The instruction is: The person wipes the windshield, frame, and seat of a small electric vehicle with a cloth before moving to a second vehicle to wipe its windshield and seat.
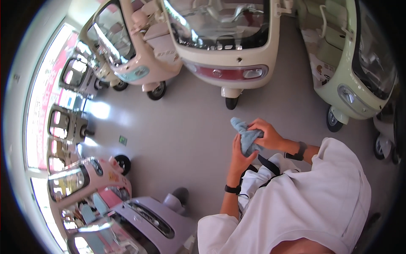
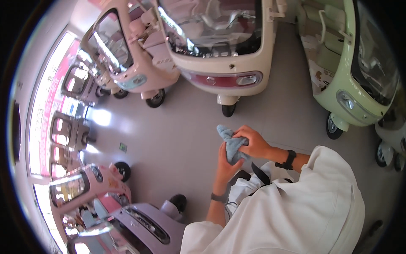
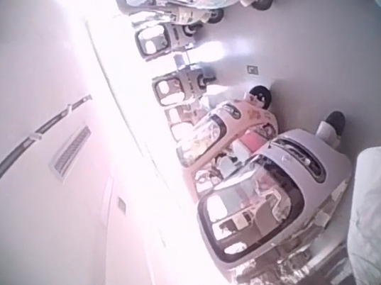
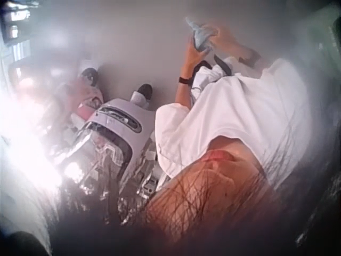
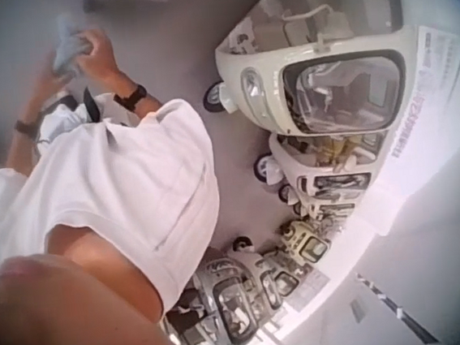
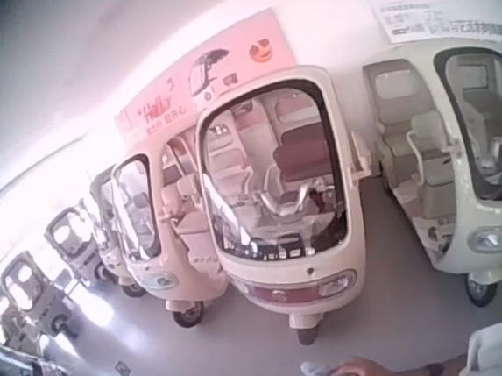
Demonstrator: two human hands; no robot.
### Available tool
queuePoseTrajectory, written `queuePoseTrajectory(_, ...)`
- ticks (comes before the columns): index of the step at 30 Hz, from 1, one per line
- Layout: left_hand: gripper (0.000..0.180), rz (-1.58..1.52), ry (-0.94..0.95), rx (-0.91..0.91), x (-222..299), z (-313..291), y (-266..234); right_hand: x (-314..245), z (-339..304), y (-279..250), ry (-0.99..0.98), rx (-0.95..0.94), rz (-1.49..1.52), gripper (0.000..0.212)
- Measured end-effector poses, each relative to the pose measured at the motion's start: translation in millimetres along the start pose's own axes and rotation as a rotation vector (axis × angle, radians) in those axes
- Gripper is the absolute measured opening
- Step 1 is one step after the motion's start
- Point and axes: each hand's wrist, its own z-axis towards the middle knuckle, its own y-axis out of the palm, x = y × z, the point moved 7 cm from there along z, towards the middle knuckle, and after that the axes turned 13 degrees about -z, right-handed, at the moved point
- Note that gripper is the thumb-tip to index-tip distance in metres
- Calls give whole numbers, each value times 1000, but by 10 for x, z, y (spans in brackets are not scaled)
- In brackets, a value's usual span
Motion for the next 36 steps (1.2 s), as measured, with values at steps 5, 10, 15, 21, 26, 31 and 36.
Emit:
queuePoseTrajectory(5, 85, 33, 87, -206, 33, 1214, 308, 244, 644, -651, 8, 250, -91, 36)
queuePoseTrajectory(10, 75, 32, 328, -289, 284, 2384, 446, 436, 1252, -1074, 36, 471, -268, 42)
queuePoseTrajectory(15, 65, 149, 739, -296, 1131, 3549, 673, 482, 1882, -1685, -92, 768, -487, 49)
queuePoseTrajectory(21, 46, 273, 1215, -127, 1939, 4481, 1210, 334, 2476, -2566, -353, 1185, -961, 50)
queuePoseTrajectory(26, 61, 576, 1126, -160, 1652, 5459, 1740, 1176, 3107, -3049, -171, 1092, -1106, 51)
queuePoseTrajectory(31, 82, 692, 965, -317, 1030, 5917, 1740, 1938, 3595, -2892, 36, 870, -1028, 55)
queuePoseTrajectory(36, 81, 669, 927, -384, 990, 6023, 1717, 1946, 3710, -2933, 80, 833, -1030, 52)
